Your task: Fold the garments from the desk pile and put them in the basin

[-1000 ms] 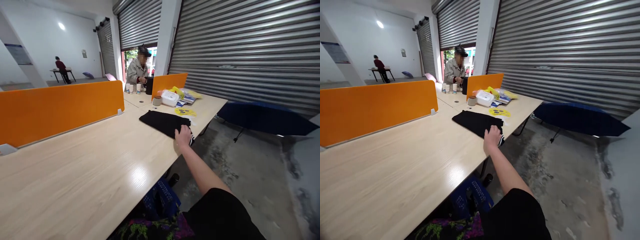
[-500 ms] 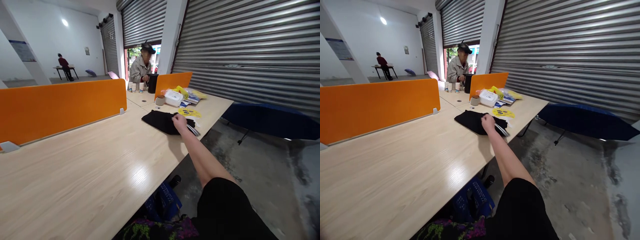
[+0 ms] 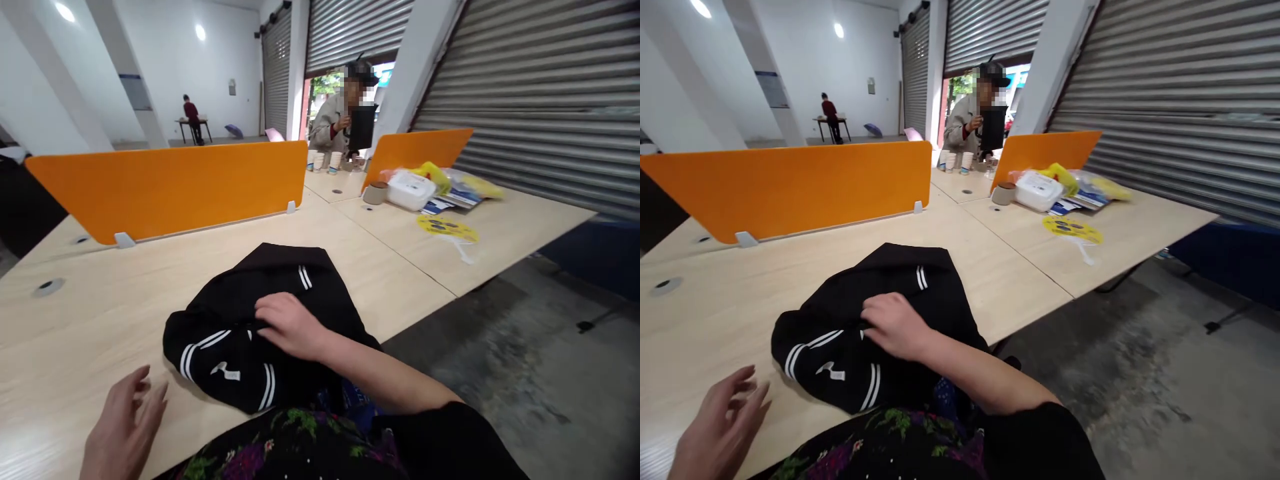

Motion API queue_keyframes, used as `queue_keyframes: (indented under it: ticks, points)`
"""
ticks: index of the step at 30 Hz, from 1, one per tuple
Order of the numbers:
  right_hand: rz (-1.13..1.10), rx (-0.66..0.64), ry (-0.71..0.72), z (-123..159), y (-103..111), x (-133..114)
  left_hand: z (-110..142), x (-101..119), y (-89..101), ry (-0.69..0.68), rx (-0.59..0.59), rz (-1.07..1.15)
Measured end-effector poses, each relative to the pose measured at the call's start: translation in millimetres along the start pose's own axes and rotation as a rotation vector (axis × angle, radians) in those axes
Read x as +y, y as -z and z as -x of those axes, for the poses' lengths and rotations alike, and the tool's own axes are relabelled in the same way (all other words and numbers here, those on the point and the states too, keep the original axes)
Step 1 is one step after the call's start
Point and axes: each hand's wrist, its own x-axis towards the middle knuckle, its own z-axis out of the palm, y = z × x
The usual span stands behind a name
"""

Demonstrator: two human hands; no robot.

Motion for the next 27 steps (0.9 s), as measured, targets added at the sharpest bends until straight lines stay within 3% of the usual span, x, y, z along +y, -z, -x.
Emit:
queue_keyframes:
  ticks: [3,5,7,10,12,15,17,19,22,25,27]
  points:
    - [0.099,-0.101,-0.22,18,1,20,-8,19,1.2,-0.269,0.015,-0.028]
    - [0.131,-0.166,-0.255,27,-4,29,-16,30,-5.1,-0.453,0.022,-0.081]
    - [0.113,-0.134,-0.282,30,-7,34,-24,40,-14.2,-0.529,0.021,-0.175]
    - [0.095,-0.012,-0.395,22,-5,42,-30,50,-25.2,-0.485,0.016,-0.315]
    - [0.218,0.024,-0.435,9,-1,49,-30,51,-27.6,-0.409,0.029,-0.349]
    - [0.419,-0.09,-0.392,-14,2,63,-25,48,-24.7,-0.245,0.069,-0.328]
    - [0.419,-0.166,-0.405,-33,-1,69,-19,46,-22.0,-0.134,0.048,-0.289]
    - [0.284,-0.155,-0.442,-53,-5,71,-13,44,-20.8,-0.083,-0.014,-0.218]
    - [-0.148,0.02,-0.502,-88,-5,67,-14,37,-16.7,-0.142,-0.052,-0.097]
    - [-0.667,0.259,-0.623,-123,12,69,-41,20,2.4,-0.213,0.046,-0.133]
    - [-0.918,0.46,-0.597,-141,31,78,-70,5,23.7,-0.187,0.166,-0.256]
